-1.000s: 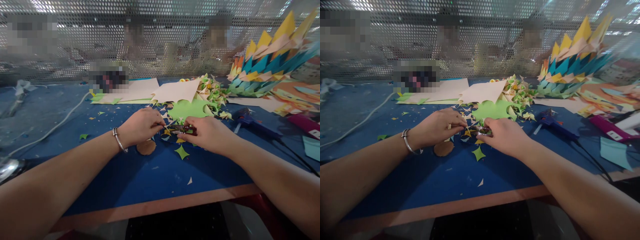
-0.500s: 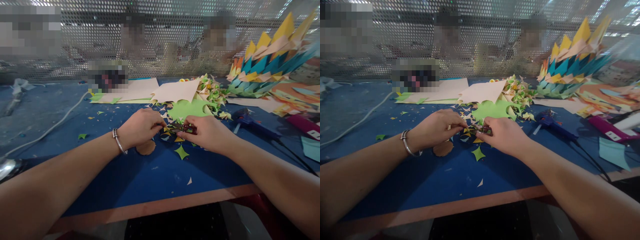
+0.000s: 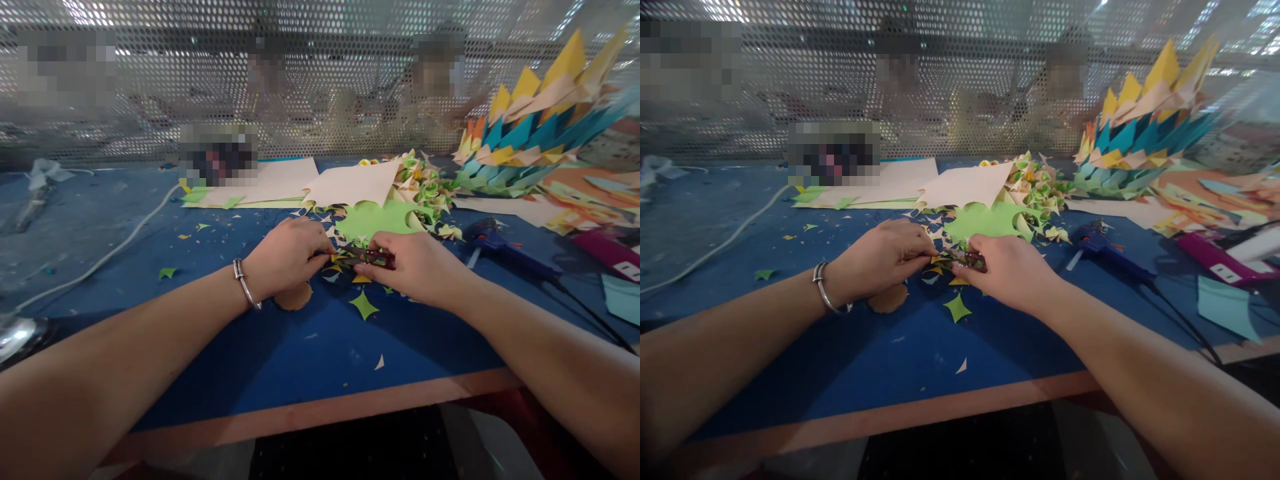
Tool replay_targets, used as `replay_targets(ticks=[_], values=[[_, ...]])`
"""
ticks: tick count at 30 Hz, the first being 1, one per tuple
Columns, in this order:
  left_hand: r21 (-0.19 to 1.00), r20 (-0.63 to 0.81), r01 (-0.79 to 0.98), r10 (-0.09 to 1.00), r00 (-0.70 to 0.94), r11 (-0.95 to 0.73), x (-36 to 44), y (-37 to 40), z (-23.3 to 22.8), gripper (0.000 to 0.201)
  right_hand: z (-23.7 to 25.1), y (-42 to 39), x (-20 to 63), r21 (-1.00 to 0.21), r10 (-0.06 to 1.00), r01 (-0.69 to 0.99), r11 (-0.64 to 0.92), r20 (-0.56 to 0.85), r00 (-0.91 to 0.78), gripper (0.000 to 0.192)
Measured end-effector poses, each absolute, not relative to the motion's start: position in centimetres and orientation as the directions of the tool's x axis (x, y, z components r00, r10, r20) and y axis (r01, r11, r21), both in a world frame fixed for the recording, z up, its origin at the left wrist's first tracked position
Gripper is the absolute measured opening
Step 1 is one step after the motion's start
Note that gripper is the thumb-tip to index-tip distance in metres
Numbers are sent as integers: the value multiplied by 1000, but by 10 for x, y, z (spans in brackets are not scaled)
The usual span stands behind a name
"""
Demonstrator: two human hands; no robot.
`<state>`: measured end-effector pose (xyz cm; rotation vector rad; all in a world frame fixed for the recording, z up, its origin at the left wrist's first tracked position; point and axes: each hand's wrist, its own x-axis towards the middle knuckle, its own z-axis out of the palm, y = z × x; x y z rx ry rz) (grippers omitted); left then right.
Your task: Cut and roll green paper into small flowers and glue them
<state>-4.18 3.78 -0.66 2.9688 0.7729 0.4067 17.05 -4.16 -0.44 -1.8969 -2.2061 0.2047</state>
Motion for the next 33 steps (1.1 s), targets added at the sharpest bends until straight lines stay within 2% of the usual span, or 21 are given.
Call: replay_targets(ticks=[6,16,18,21,25,30,33], values=[[118,271,437,453,849,-892,-37,40,-10,19,-5,-41,171,-271,984,947,173,92,-153,38],[216,327,477,523,787,-852,-35,41,-14,15,-5,-41,171,-277,984,946,168,99,-146,37],[295,371,499,580,726,-814,-36,41,-14,13,-5,-42,171,-276,986,948,159,87,-140,37],[498,430,506,707,561,-704,-37,44,-15,10,-4,-42,171,-273,987,949,155,75,-140,35],[741,410,356,803,432,-570,-38,49,-17,8,-5,-45,169,-269,981,944,191,69,-179,38],[829,429,231,843,325,-510,-38,44,-10,7,-7,-52,166,-186,939,921,344,79,-334,37],[904,330,136,865,377,-404,-36,36,-5,6,-6,-57,166,-125,912,904,410,71,-404,37]])
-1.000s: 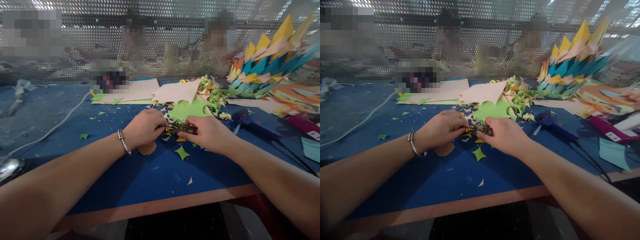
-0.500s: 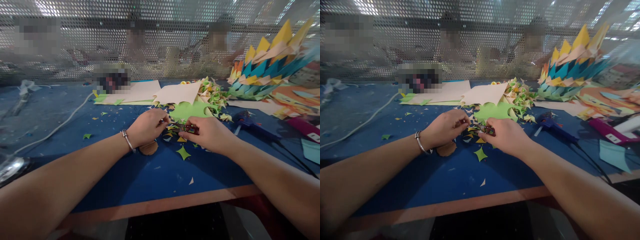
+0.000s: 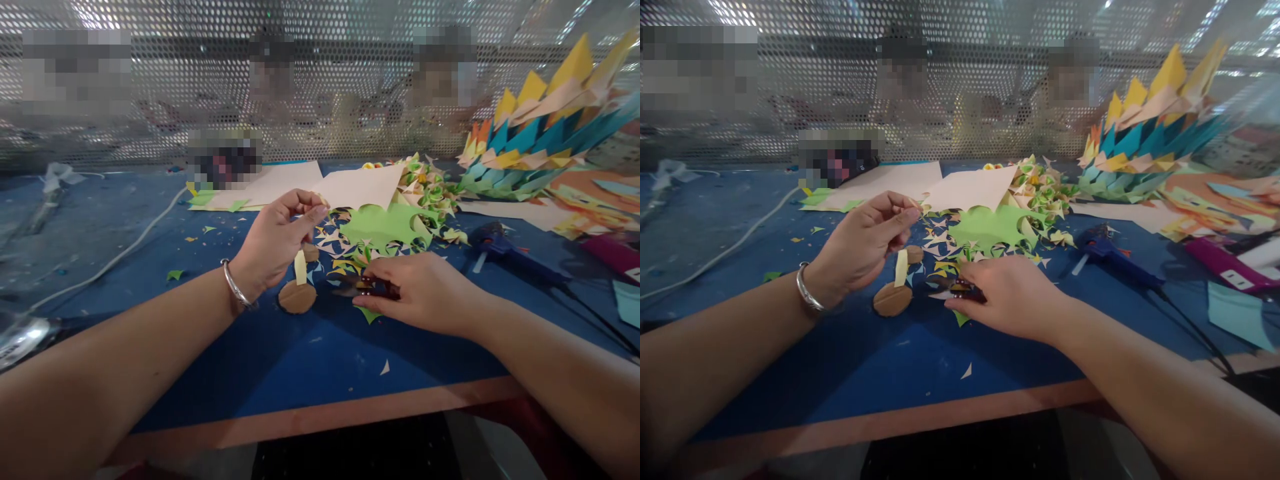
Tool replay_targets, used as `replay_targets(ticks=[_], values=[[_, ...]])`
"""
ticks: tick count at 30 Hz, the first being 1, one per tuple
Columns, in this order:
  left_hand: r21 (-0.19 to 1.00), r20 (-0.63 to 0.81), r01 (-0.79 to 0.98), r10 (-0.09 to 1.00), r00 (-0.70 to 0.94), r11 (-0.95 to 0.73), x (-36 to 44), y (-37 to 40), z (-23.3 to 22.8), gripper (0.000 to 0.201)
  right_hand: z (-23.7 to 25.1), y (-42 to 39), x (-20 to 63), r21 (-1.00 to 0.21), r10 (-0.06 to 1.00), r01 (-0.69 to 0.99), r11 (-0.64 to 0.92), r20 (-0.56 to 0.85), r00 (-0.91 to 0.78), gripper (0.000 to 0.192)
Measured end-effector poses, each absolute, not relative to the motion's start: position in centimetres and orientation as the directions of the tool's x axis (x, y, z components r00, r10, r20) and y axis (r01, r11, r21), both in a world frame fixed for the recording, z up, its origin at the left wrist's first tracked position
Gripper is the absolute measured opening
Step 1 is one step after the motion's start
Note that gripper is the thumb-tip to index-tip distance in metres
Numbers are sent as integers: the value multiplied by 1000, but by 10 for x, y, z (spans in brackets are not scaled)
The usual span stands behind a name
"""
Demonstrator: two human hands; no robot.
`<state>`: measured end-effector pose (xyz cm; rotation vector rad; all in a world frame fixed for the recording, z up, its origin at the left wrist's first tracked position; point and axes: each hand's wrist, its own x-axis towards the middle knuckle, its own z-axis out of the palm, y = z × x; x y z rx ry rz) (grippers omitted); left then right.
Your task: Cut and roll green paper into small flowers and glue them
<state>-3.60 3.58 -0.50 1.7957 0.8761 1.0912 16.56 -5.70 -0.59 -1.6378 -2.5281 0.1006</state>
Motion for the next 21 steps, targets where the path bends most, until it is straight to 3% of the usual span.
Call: replay_targets(ticks=[6,11,16,21], values=[[959,261,-25,843,470,-283,-30,21,-6,8,-5,-64,168,-92,848,847,524,146,-509,41],[926,347,-49,796,496,-374,-28,15,-7,3,-7,-63,172,-110,812,841,530,350,-467,41],[707,566,89,636,525,-702,-30,5,-6,5,-4,-65,171,-225,762,825,518,560,-326,22],[514,660,122,483,575,-849,-31,0,-6,12,-3,-68,168,-227,711,810,541,638,-296,15]])
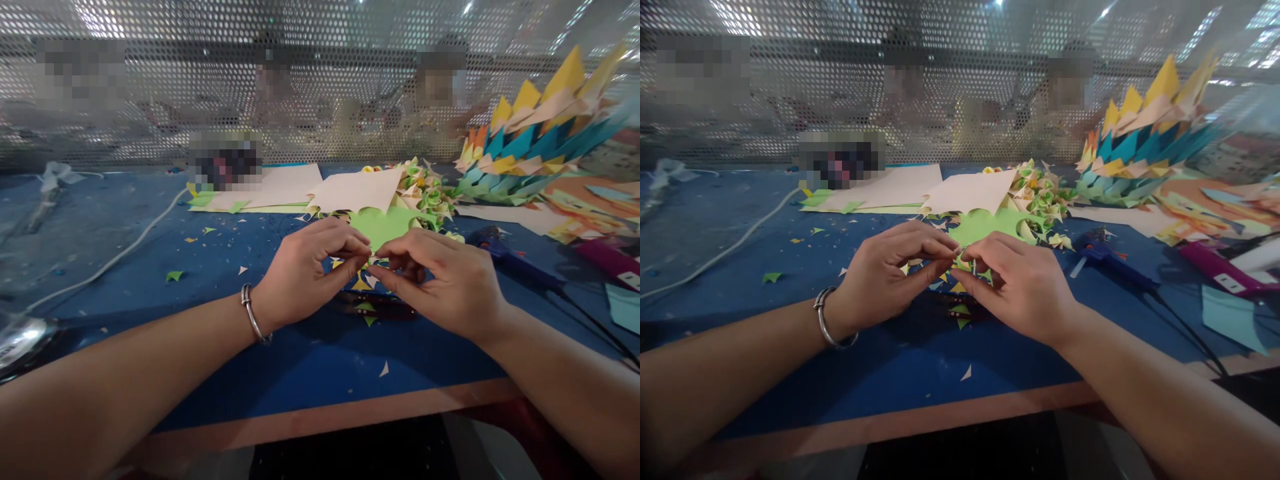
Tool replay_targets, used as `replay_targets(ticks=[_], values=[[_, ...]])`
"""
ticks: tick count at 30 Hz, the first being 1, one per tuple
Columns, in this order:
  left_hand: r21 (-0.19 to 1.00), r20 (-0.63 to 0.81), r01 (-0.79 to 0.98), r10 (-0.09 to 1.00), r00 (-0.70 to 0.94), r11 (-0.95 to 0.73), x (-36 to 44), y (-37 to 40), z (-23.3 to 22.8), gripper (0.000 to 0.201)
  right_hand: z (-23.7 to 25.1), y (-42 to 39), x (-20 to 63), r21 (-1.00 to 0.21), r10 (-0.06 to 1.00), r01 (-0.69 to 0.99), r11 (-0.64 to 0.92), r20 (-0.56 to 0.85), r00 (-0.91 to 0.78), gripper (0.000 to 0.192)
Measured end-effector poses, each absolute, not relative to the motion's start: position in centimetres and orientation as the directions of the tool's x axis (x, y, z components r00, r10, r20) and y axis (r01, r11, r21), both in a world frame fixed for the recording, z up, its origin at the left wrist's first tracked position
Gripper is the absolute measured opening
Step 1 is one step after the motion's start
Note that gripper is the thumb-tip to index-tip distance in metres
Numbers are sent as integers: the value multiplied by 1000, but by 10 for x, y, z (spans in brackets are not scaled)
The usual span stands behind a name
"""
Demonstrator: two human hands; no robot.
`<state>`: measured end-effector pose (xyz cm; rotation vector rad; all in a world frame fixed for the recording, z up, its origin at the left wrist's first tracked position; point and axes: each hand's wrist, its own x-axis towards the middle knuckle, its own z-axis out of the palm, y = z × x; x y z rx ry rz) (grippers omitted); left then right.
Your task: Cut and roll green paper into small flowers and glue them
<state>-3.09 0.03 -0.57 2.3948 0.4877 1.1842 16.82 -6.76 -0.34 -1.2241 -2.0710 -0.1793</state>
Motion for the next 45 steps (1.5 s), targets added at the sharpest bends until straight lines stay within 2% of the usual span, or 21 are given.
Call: replay_targets(ticks=[5,9,16,25,31,35,39,45], values=[[436,691,138,429,581,-889,-30,-1,-8,13,-5,-66,167,-223,687,786,577,653,-318,11],[437,697,138,432,572,-889,-30,-1,-9,12,-4,-66,166,-250,684,762,597,655,-321,10],[617,615,104,561,554,-780,-29,-3,-10,14,-4,-63,168,-348,738,748,565,618,-270,13],[795,531,-53,652,541,-604,-25,2,-18,22,-8,-53,170,-483,782,680,551,583,-220,18],[898,411,-108,725,553,-427,-23,5,-19,29,-9,-53,171,-529,794,636,562,560,-235,17],[921,370,-122,733,571,-370,-22,5,-16,30,-9,-53,171,-581,823,611,538,520,-231,15],[927,362,-143,737,571,-346,-23,4,-14,32,-8,-52,170,-693,880,555,459,440,-178,15],[910,404,-157,730,551,-385,-22,4,-14,35,-7,-50,170,-835,948,458,304,313,-59,34]])
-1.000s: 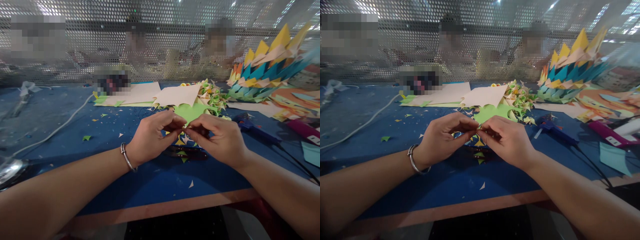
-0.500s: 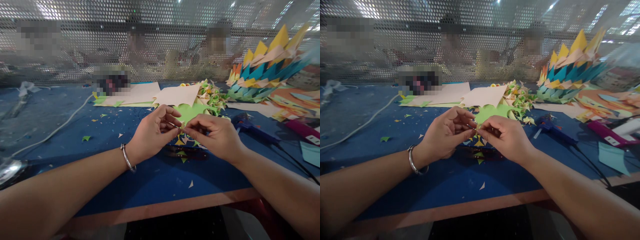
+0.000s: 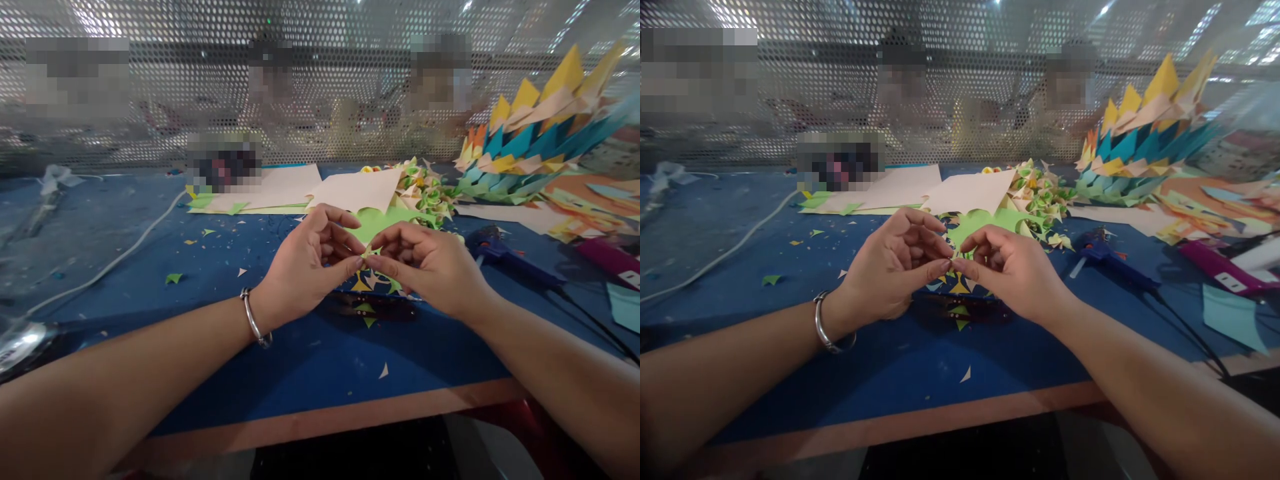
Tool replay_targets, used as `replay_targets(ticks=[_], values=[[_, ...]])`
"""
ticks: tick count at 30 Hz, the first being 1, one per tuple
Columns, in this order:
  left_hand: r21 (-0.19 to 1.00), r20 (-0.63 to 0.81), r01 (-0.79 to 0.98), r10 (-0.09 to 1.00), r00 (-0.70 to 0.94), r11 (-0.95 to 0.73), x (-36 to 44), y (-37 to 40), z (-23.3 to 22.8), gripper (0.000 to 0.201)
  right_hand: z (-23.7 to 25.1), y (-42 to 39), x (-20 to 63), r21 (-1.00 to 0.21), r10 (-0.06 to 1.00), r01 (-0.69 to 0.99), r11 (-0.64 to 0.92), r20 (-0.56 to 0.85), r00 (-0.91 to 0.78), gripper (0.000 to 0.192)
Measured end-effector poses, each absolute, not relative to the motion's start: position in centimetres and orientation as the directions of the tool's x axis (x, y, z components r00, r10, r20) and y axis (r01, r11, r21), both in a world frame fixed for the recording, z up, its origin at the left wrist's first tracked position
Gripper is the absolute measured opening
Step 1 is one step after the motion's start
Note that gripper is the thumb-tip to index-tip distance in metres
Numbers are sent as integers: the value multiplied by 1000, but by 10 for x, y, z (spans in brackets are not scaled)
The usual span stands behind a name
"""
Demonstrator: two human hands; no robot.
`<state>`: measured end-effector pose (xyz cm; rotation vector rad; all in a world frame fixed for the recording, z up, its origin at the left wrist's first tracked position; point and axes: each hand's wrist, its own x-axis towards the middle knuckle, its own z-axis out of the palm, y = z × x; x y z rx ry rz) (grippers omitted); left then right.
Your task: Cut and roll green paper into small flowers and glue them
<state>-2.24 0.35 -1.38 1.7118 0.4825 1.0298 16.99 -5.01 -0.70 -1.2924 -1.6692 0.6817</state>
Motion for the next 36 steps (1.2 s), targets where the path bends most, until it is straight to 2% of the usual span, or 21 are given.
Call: replay_targets(ticks=[5,11,18,26,36], values=[[893,433,-152,717,546,-424,-21,3,-14,36,-7,-48,170,-890,966,383,249,256,-32,39],[881,454,-151,710,538,-448,-21,2,-15,36,-3,-51,168,-900,963,352,258,267,-25,28],[863,470,-116,699,539,-491,-22,4,-17,34,-2,-53,169,-882,955,374,287,294,-39,21],[853,457,-58,687,565,-519,-22,2,-17,37,-7,-50,172,-846,945,424,322,317,-85,23],[870,415,-35,693,590,-491,-23,1,-16,43,-7,-53,168,-858,965,443,261,246,-93,24]])
